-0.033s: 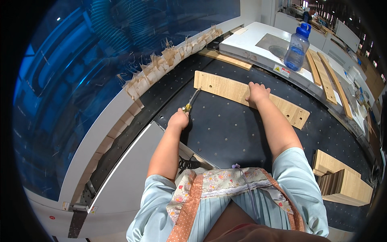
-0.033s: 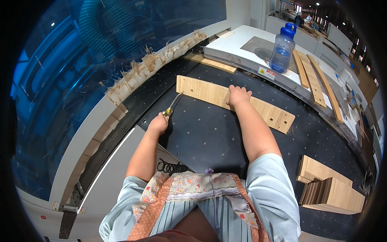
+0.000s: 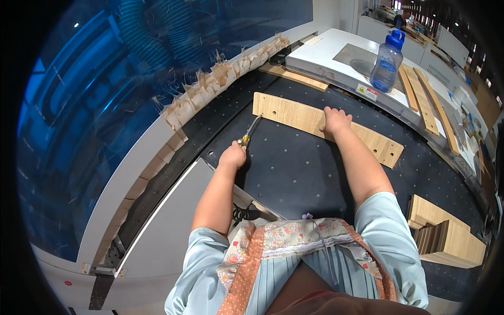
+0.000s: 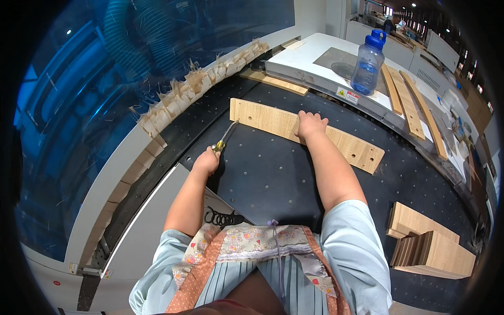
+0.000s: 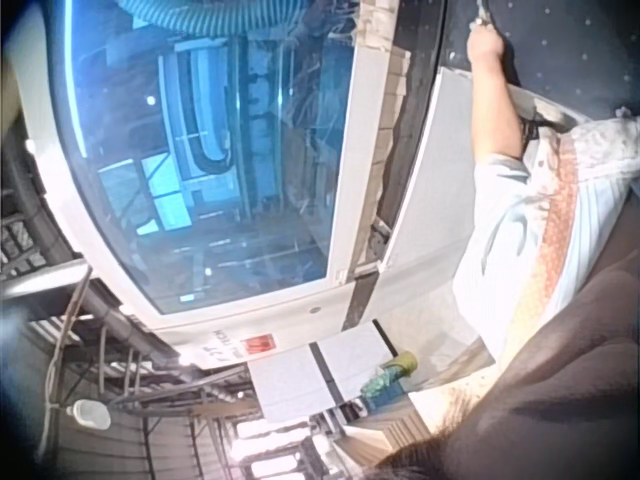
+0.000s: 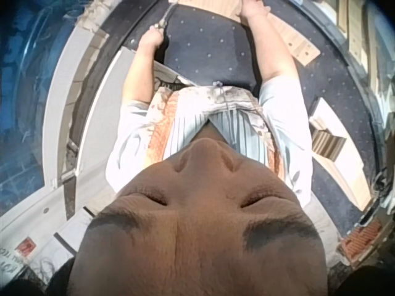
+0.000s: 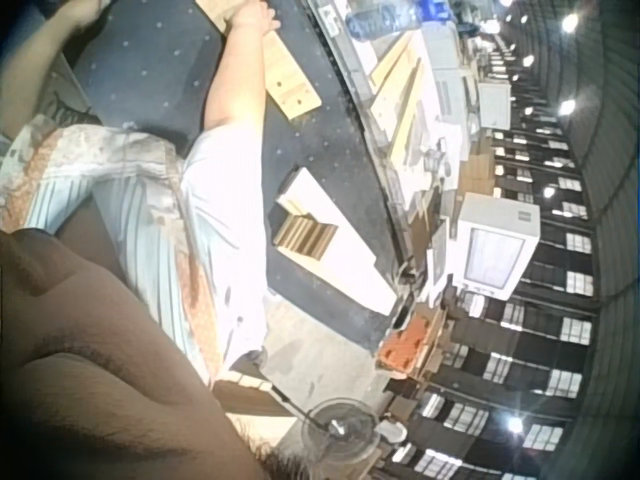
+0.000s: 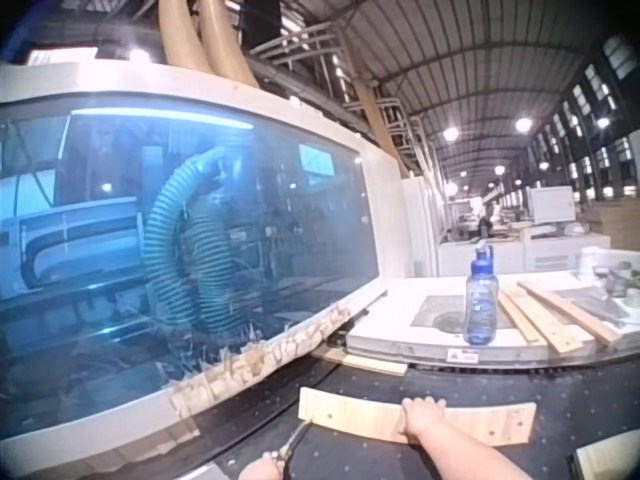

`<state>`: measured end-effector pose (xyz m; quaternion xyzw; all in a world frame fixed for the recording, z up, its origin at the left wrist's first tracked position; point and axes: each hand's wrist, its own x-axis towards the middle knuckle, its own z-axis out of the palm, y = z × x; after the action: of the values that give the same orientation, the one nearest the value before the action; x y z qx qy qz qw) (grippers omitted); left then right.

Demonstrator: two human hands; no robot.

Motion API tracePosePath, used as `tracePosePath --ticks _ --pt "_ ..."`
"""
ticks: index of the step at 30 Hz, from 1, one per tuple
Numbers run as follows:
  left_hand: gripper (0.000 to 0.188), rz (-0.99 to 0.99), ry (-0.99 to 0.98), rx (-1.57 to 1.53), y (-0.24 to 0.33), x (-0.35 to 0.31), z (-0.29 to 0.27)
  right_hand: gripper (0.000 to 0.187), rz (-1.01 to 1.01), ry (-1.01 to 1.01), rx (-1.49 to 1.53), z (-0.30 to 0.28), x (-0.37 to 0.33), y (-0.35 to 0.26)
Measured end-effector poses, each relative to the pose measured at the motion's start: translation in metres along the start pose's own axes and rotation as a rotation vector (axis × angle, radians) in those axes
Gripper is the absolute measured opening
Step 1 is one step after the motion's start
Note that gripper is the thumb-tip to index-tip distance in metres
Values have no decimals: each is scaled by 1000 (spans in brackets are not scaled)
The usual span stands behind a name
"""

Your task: The person uses a specialized blower tool to clean sawdust and debris from small wood panels on a workshop table, then stacks the cleaned panels onto a large pile on a pallet.

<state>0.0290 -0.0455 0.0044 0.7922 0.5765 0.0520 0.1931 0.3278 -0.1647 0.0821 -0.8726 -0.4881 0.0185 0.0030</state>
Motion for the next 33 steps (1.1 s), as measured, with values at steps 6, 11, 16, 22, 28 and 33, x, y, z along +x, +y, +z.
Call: tracePosePath --ticks 6,11,16,22,28,33 --pt "40 6 -52 -32 12 0 -5 49 7 33 23 5 4 6" --pt "41 62 48 79 -7 12 5 49 -25 48 45 7 3 3" --pt "42 35 -16 -44 -2 10 3 49 -17 63 35 9 3 4" --pt "41 -5 -89 -132 17 -5 -17 49 -17 69 50 8 4 7" --pt "40 67 37 -49 10 -4 -27 49 -15 77 52 10 5 3" --pt "39 59 48 -90 33 2 -37 48 -18 78 64 10 6 6"
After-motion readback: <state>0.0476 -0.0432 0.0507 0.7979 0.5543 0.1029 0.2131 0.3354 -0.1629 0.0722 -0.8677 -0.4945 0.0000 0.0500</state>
